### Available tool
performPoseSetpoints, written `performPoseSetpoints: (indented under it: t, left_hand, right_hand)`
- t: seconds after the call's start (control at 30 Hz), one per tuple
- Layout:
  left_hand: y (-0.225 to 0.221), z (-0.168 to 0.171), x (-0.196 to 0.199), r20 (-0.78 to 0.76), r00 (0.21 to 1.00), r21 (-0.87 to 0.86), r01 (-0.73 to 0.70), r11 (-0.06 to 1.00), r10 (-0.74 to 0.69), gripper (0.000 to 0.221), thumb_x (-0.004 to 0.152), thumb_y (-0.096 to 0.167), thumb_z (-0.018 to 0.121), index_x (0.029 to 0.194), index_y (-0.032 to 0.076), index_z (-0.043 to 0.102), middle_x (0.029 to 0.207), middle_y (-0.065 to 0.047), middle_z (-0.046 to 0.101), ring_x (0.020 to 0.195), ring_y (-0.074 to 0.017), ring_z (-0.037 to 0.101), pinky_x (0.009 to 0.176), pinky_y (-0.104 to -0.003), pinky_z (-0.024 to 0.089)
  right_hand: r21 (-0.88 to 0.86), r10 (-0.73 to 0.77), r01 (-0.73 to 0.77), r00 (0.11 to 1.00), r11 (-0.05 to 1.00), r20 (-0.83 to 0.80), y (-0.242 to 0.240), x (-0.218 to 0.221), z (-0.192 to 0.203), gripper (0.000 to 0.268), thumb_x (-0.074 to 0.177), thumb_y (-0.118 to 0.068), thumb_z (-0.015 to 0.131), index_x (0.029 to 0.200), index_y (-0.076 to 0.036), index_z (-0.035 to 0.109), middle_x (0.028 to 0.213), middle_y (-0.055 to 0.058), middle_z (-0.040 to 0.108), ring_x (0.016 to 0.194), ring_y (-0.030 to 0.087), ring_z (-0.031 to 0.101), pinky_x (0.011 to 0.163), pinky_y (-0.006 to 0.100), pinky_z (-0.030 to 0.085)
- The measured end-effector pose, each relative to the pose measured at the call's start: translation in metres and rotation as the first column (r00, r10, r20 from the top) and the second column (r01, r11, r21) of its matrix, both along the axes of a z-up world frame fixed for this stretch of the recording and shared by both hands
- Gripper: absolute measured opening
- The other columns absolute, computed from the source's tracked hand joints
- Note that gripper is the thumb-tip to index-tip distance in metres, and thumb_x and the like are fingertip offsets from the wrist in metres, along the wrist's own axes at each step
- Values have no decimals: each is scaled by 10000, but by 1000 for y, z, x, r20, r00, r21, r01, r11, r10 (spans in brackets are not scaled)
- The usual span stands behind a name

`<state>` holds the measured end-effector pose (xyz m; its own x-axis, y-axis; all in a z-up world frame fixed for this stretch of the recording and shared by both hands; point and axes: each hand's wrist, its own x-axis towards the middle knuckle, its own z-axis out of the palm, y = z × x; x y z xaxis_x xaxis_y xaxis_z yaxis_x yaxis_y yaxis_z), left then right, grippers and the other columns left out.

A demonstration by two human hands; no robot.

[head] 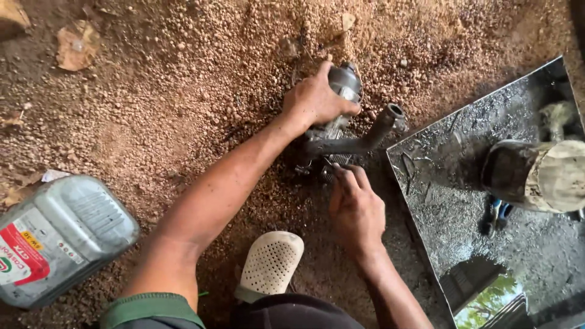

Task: Cleaning and reassembling a mechanical automotive component, likely an oil filter housing or similar housing part.

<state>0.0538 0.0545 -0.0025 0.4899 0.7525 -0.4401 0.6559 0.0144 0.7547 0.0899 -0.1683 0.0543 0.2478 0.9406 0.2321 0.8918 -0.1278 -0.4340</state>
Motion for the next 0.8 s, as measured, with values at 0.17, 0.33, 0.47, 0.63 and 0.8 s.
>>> performPoseSetpoints:
  t: [0.17, 0.33, 0.47, 0.63, 0.8]
  left_hand:
    - [-1, -3, 1, -21, 1000, -5, -17, 1000, 17, 1211, 652, 575, 895, 1581, 153, 243, 1213, -114, 682, 863, -221, 727, 721, -386, 594]
    - [-6, -6, 6, -38, 999, 7, 9, 1000, -9, 1211, 659, 590, 880, 1589, 152, 241, 1168, -116, 704, 814, -218, 743, 697, -377, 609]
    - [-5, -3, 0, -49, 999, 44, -6, 999, 9, 1221, 667, 593, 882, 1593, 141, 226, 1173, -122, 695, 825, -218, 737, 706, -382, 604]
    - [-4, -12, 4, -30, 1000, 65, 6, 998, -4, 1203, 666, 607, 878, 1572, 146, 234, 1171, -113, 692, 840, -225, 727, 716, -387, 597]
    - [-8, 0, -2, -61, 998, 35, -19, 999, 21, 1203, 674, 606, 873, 1578, 130, 239, 1163, -113, 696, 832, -218, 731, 715, -380, 607]
  right_hand:
    - [-402, 49, -30, 998, 915, 37, 0, 11, -8, 144, 1044, -161, 588, 1034, -95, 715, 897, 46, 712, 536, 231, 683, 443, 371, 542]
    - [-171, -59, 48, 996, 984, -60, -1, 4, 3, 134, 950, -135, 641, 1022, -55, 720, 913, 96, 696, 621, 253, 700, 531, 382, 573]
    - [-257, -156, 111, 974, 960, -162, 9, -8, 0, 149, 931, -130, 675, 1045, -60, 739, 909, 115, 700, 651, 263, 702, 568, 395, 575]
    - [-260, -209, 132, 932, 957, -296, 12, -1, -3, 102, 943, -108, 660, 1007, -42, 705, 951, 110, 738, 700, 216, 711, 587, 355, 593]
    - [-381, -310, 180, 898, 907, -313, 5, -4, -8, 74, 964, -115, 653, 968, -48, 684, 829, 105, 740, 639, 171, 693, 549, 313, 566]
